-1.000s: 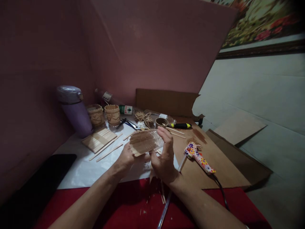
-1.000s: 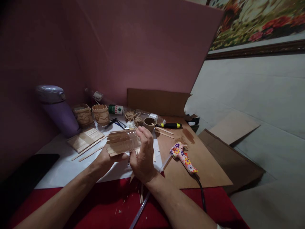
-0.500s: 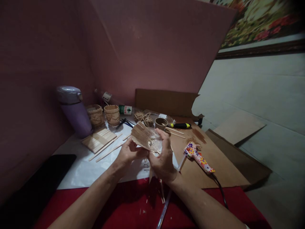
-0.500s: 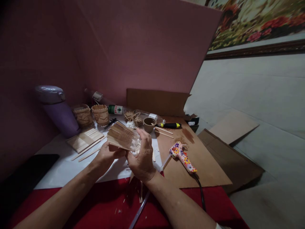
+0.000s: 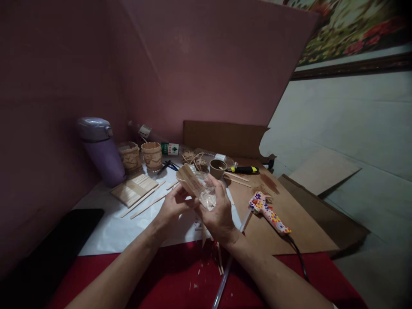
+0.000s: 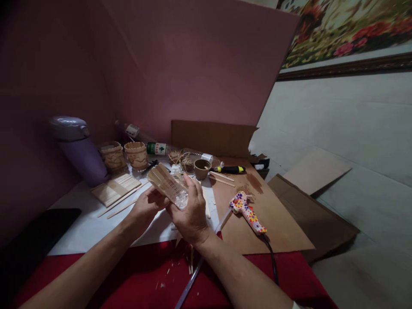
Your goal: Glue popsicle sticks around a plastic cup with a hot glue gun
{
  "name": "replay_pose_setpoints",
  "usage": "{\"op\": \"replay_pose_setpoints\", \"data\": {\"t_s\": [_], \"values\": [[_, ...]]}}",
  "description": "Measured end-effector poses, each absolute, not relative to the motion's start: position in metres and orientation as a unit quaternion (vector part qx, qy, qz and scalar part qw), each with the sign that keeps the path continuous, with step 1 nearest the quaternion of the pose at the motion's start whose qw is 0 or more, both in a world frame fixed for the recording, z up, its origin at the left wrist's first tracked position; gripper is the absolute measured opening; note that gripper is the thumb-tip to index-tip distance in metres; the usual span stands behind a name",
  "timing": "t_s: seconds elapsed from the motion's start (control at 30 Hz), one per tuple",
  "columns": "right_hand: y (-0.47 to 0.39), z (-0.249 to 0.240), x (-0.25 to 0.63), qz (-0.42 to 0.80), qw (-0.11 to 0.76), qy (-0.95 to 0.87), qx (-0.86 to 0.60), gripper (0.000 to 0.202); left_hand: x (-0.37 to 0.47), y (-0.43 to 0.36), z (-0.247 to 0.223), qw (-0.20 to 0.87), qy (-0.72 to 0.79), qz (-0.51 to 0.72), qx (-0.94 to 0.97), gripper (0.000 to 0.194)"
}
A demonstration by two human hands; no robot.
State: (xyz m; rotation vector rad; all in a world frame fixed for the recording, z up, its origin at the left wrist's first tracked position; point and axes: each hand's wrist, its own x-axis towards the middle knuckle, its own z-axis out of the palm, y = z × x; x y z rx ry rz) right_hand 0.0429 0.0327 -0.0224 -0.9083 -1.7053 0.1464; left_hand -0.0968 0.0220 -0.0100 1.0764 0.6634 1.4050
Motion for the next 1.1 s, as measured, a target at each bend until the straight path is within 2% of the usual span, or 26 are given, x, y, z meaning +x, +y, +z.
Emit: {"op": "replay_pose_setpoints", "data": {"t_s": [0.17,0.4,0.73,0.93,1.0,1.1], "values": [[0.033,-0.022,0.042,0.083,0.571,-0.715,-0.395,0.064,-0.097,0.020,-0.005,0.583,0.289,0.597,0.470,0.040],[0.037,-0.021,0.042,0.158,0.602,-0.663,-0.417,0.067,-0.102,0.025,-0.015,0.579,0.303,0.584,0.482,0.043],[0.036,-0.020,0.042,0.212,0.632,-0.618,-0.417,0.070,-0.105,0.032,-0.012,0.485,0.409,0.600,0.487,0.040],[0.033,-0.018,0.043,0.202,0.640,-0.616,-0.412,0.071,-0.129,0.065,0.026,0.289,0.509,0.635,0.504,0.038],[0.032,-0.017,0.043,0.207,0.642,-0.615,-0.409,0.071,-0.151,0.087,0.040,0.164,0.555,0.603,0.549,0.030],[0.031,-0.015,0.043,0.220,0.647,-0.610,-0.401,0.072,-0.191,0.122,0.053,-0.085,0.587,0.535,0.602,0.022]]}}
